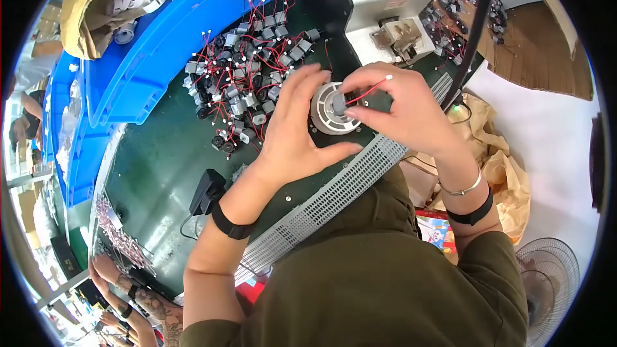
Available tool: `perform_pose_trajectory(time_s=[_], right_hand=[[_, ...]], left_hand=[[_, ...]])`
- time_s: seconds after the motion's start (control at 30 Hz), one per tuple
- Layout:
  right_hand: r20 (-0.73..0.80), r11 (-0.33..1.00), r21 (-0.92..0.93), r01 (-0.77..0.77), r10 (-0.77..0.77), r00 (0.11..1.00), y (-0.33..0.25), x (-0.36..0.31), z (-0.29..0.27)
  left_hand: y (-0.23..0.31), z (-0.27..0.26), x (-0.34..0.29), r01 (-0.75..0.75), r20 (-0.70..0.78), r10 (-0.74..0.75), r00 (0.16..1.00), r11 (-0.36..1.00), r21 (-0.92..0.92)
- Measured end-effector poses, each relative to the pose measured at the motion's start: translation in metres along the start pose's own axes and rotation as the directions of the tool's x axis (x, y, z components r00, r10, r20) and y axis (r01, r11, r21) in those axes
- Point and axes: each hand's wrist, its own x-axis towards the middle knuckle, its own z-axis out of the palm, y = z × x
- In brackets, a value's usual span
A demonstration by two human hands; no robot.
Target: The person picks up a white plastic housing and a small motor, fits the motor into the housing, and drives a screw into the assembly using a power screwdriver. The person then sets the completed unit aside and repeats the process.
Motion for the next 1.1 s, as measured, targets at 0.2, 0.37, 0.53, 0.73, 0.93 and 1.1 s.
perform_pose_trajectory(time_s=[0.2,0.37,0.53,0.73,0.93,1.1], right_hand=[[0.146,0.919,-0.264,0.292,-0.261,0.954,0.002,0.013,0.0],[0.273,0.923,-0.232,0.306,-0.241,0.931,-0.02,0.017,-0.029],[-0.631,0.834,0.064,0.548,-0.391,0.67,-0.067,0.093,-0.027],[-0.204,0.73,0.586,0.353,-0.289,0.935,-0.129,0.175,-0.033],[-0.416,0.655,0.573,0.493,-0.286,0.863,-0.116,0.118,-0.067],[-0.655,0.8,0.376,0.468,-0.128,0.745,-0.068,0.051,-0.076]], left_hand=[[-0.008,-0.01,0.01,0.055,0.218,-0.054,0.974,0.998,0.002],[-0.008,-0.021,0.004,0.037,0.169,-0.041,0.985,0.999,0.024],[0.0,-0.014,-0.002,-0.162,0.12,0.149,0.982,0.981,0.111],[-0.001,-0.01,-0.017,-0.133,0.082,0.124,0.989,0.984,0.122],[-0.001,-0.013,-0.013,-0.323,0.154,0.286,0.946,0.879,0.349],[-0.009,-0.003,-0.01,-0.322,0.088,0.312,0.946,0.871,0.372]])
